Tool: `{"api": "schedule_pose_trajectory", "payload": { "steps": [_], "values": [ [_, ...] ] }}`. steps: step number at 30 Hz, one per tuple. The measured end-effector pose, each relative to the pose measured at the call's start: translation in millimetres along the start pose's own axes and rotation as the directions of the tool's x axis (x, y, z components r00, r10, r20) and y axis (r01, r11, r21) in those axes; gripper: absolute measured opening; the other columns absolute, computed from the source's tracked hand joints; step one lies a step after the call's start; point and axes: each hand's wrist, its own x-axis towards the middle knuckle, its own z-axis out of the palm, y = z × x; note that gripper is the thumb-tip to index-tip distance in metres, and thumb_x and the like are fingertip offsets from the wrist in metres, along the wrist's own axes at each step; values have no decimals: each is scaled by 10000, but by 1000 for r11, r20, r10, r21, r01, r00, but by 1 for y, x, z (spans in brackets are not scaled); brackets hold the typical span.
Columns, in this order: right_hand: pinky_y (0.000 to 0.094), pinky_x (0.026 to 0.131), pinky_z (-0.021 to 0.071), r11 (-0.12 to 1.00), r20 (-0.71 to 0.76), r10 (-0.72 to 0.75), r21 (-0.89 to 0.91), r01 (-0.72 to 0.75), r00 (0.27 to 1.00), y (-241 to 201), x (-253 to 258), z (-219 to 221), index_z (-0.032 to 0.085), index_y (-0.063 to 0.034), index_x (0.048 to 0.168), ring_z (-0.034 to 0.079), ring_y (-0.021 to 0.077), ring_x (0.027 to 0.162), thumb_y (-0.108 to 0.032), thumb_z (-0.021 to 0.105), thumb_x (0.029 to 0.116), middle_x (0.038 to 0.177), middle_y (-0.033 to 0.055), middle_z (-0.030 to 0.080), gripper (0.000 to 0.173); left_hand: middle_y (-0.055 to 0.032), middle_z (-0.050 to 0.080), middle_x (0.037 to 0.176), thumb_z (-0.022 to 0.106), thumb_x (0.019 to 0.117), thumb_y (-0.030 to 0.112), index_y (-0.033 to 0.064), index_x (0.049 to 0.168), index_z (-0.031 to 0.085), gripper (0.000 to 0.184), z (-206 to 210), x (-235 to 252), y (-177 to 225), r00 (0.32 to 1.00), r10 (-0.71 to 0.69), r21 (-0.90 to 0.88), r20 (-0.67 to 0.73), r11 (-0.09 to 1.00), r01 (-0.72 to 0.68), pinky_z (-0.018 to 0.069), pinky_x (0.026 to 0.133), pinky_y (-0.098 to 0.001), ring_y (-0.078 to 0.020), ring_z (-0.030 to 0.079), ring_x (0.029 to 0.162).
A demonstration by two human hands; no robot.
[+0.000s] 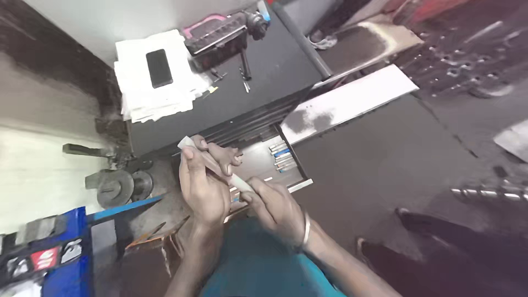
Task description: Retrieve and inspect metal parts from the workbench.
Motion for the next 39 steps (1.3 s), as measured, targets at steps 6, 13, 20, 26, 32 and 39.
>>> {"api": "schedule_pose_trajectory", "payload": {
  "steps": [6, 13, 20, 26, 32, 39],
  "values": [
    [236, 521, 507, 987, 50, -127, 111, 121, 991, -33, -1, 0, 584, -53, 994, 570, 67, 584, -471, 292, 1111, 698, 20, 569, 523, 10, 587, 663, 344, 1103, 426, 139, 1001, 548, 366, 0, -7, 56, 998, 46, -222, 51, 974, -34, 619, 767, -391, -164, 672, 655],
    [217, 571, 527, 887, 188, -137, 460, 36, 973, -18, -25, 3, 558, -63, 1039, 589, 55, 616, -504, 297, 1095, 722, 24, 580, 515, -11, 614, 759, 157, 1109, 427, 162, 956, 589, 530, -36, 14, 135, 927, 349, -132, -138, 921, -366, 601, 609, -345, -172, 643, 635],
    [206, 609, 550, 886, 96, -198, 444, 136, 976, -21, -15, -8, 572, -59, 1069, 605, 44, 663, -496, 292, 1096, 765, 28, 586, 520, -132, 718, 1166, 726, 950, 132, 146, 1149, 503, 300, -30, -16, 80, 894, 109, -33, 435, 994, -105, 599, 928, -387, -279, 716, 1076],
    [141, 771, 534, 893, 39, -275, 380, 241, 961, -22, -12, -13, 566, -66, 1179, 614, -23, 847, -406, 304, 1117, 934, 25, 607, 434, -100, 769, 1048, 781, 844, -57, 132, 1116, 521, 421, -14, -30, 81, 889, 206, -84, 410, 979, -188, 632, 887, -371, -248, 760, 993],
    [202, 878, 537, 880, 49, -328, 379, 286, 943, -19, -9, -18, 563, -51, 1212, 624, 49, 960, -352, 325, 1127, 1019, 72, 604, 392, -89, 769, 999, 787, 853, -29, 112, 1077, 542, 360, -9, -36, 84, 856, 281, -27, 435, 954, -300, 637, 872, -365, -227, 763, 956],
    [206, 895, 539, 870, 64, -347, 394, 296, 936, -21, -10, -22, 550, -49, 1222, 624, 51, 996, -349, 316, 1129, 1057, 70, 602, 392, -111, 765, 1032, 759, 876, -43, 79, 1073, 534, 323, -7, -35, 89, 801, 275, -76, 532, 957, -278, 630, 920, -390, -253, 758, 997]
  ]
}}
